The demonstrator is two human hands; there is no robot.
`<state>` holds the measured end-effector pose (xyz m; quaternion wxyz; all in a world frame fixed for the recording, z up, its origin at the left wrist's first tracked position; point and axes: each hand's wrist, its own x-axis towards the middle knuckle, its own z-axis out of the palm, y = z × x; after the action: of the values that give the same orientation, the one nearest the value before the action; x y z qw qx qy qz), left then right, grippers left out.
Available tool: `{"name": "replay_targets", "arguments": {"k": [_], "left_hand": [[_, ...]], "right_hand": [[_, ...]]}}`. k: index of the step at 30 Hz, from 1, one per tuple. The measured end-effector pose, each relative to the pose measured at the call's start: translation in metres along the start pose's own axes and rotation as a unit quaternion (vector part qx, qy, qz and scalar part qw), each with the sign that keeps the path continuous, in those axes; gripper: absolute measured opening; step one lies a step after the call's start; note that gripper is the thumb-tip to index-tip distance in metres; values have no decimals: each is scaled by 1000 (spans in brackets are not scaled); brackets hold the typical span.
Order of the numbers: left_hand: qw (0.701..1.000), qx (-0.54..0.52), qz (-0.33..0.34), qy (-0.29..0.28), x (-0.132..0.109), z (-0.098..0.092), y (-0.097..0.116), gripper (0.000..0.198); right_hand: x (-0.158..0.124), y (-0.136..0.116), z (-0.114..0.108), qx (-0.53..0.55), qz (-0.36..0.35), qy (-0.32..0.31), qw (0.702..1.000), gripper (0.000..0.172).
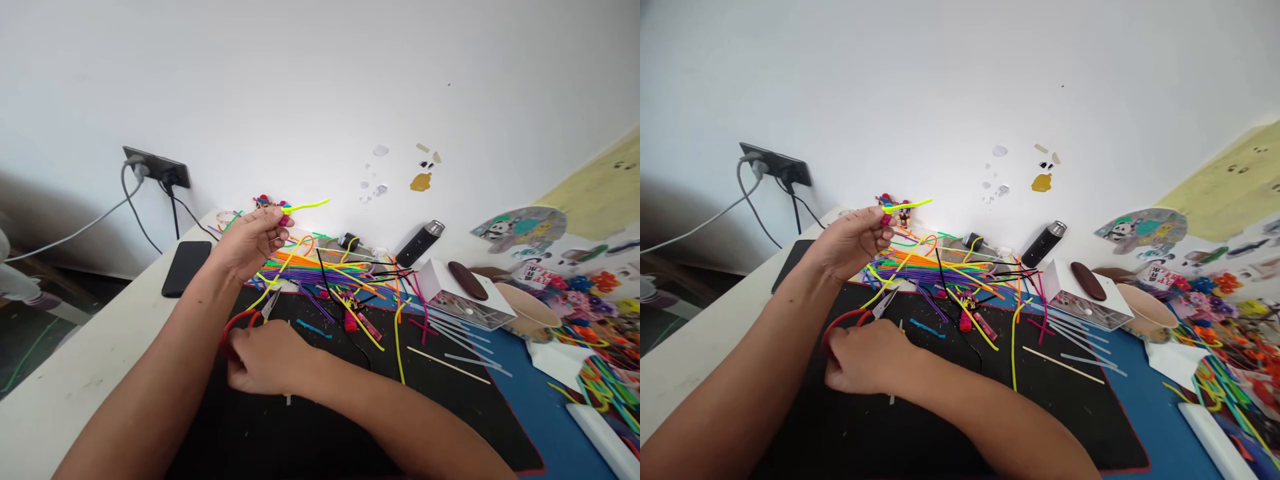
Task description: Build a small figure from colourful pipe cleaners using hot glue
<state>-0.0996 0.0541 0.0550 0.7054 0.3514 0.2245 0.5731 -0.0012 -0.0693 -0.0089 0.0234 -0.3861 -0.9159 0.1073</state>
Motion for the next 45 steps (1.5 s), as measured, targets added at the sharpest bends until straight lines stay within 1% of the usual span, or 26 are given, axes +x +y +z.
{"name": "replay_targets", "arguments": {"k": [2,4,6,7,9,10,13,16,18,21,23,25,27,29,31,32,34,36,38,40,42,43,45], "left_hand": [[1000,4,4,2,1,-3,1,23],[1000,8,7,12,2,-4,2,20],[1000,9,7,26,4,-5,0,17],[999,8,3,32,5,-6,-2,16],[999,5,-18,41,6,-5,-7,14],[999,3,-33,43,7,-5,-10,14],[996,-14,-86,37,7,-1,-20,14],[989,-32,-144,21,2,5,-30,14],[982,-32,-185,7,-2,11,-38,16],[971,-27,-235,-29,-10,21,-52,17],[970,-33,-235,-56,-14,28,-63,19],[972,-42,-220,-74,-17,34,-72,22],[975,-49,-203,-75,-18,38,-77,25],[980,-47,-184,-57,-18,40,-79,26],[987,-40,-155,-33,-18,42,-78,26],[989,-35,-140,-21,-18,43,-78,25],[993,-26,-115,-7,-18,44,-77,25],[995,-23,-100,0,-19,45,-75,25],[995,-27,-92,6,-20,47,-74,25],[996,-30,-86,10,-22,49,-73,26],[996,-26,-79,13,-24,53,-74,26],[997,-20,-76,15,-26,55,-75,26],[997,-10,-75,23,-30,60,-78,27]], "right_hand": [[-8,8,-9,50,52,68,995,17],[-18,19,-18,133,109,142,975,12],[-31,32,-24,225,131,222,940,8],[-37,39,-27,263,142,263,918,8],[-50,49,-34,309,154,331,878,7],[-57,53,-38,321,155,363,861,7],[-74,59,-51,320,144,447,823,7],[-86,62,-59,292,142,514,794,8],[-92,63,-59,270,138,540,785,9],[-99,65,-52,253,130,539,793,11],[-102,65,-46,248,125,524,805,10],[-104,65,-39,243,113,505,820,8],[-106,65,-32,249,94,480,836,8],[-107,65,-26,281,83,447,845,9],[-108,65,-20,336,88,418,840,8],[-109,66,-17,370,92,406,830,8],[-110,67,-11,456,100,387,795,9],[-111,69,-4,557,98,367,739,19],[-111,73,3,644,84,343,678,34],[-110,78,9,696,76,329,633,44],[-108,81,12,719,89,330,605,47],[-107,81,13,724,98,329,598,47],[-105,80,13,725,108,319,601,48]]}}
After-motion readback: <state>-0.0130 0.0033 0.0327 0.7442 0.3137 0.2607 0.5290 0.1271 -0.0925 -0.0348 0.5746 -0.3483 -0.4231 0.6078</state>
